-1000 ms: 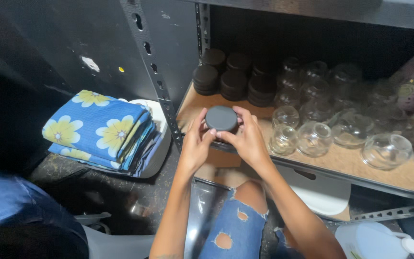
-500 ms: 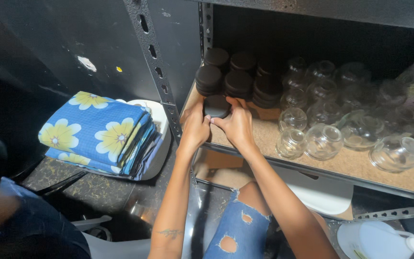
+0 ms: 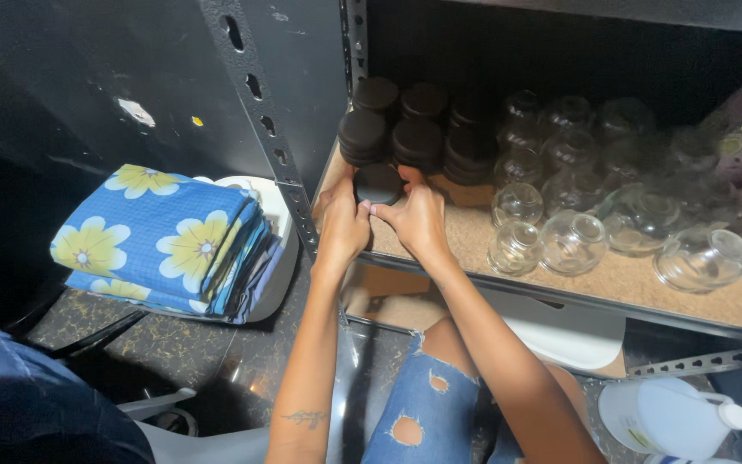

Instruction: The person organizes spa supplies by placing small pump bottles, black jars, and rolls of paper onto shelves and into a basket.

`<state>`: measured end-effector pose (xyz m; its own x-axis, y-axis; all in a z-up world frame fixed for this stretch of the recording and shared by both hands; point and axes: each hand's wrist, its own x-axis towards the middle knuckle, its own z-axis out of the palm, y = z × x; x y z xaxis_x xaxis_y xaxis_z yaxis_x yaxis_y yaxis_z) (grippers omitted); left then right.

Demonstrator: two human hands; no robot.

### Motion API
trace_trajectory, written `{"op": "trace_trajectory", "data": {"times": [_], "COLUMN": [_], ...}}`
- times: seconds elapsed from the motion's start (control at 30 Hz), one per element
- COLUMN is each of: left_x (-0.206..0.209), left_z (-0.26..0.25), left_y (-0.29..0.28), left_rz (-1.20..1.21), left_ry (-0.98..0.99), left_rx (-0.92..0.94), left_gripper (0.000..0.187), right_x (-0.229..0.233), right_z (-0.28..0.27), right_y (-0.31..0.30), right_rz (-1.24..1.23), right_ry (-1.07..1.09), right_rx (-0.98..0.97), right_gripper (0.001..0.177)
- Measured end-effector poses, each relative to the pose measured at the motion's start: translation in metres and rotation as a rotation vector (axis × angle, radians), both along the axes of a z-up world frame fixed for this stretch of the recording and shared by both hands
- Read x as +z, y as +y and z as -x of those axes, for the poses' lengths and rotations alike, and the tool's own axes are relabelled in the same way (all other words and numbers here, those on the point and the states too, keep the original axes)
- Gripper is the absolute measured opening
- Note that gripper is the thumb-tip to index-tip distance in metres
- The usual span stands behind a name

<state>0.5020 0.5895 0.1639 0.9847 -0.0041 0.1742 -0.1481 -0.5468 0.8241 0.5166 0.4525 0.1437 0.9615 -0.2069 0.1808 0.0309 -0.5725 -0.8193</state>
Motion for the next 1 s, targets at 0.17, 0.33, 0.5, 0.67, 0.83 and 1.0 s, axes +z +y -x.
{"op": "trace_trajectory", "data": {"times": [0.17, 0.33, 0.5, 0.67, 0.83, 1.0], "left_x": [-0.008, -0.003, -0.029, -0.017, -0.013, -0.011], "left_z": [-0.002, 0.001, -0.014, -0.006, -0.001, 0.003], "left_y": [0.002, 0.001, 0.000, -0.003, -0.004, -0.006], "left_rz": [-0.022, -0.025, -0.048, -0.028, -0.021, -0.043], "left_ry": [0.002, 0.017, 0.009, 0.024, 0.006, -0.085], "left_rx": [-0.008, -0.018, 0.024, 0.022, 0.013, 0.015], "left_gripper": [0.061, 0.065, 0.064, 0.064, 0.067, 0.069], "right_x": [-0.002, -0.009, -0.010, -0.008, -0.016, -0.027], "right_z": [-0.002, -0.004, -0.006, -0.003, -0.009, -0.006], "right_y": [0.000, 0.000, -0.002, 0.000, -0.001, -0.002], "right_rz": [-0.010, -0.026, -0.054, -0.048, -0.017, -0.019], "right_ry": [0.026, 0.020, -0.045, -0.029, -0.033, -0.145], "right_rx": [-0.006, -0.021, -0.004, -0.026, -0.056, -0.012], "right_gripper": [0.085, 0.085, 0.088, 0.086, 0.086, 0.090]}}
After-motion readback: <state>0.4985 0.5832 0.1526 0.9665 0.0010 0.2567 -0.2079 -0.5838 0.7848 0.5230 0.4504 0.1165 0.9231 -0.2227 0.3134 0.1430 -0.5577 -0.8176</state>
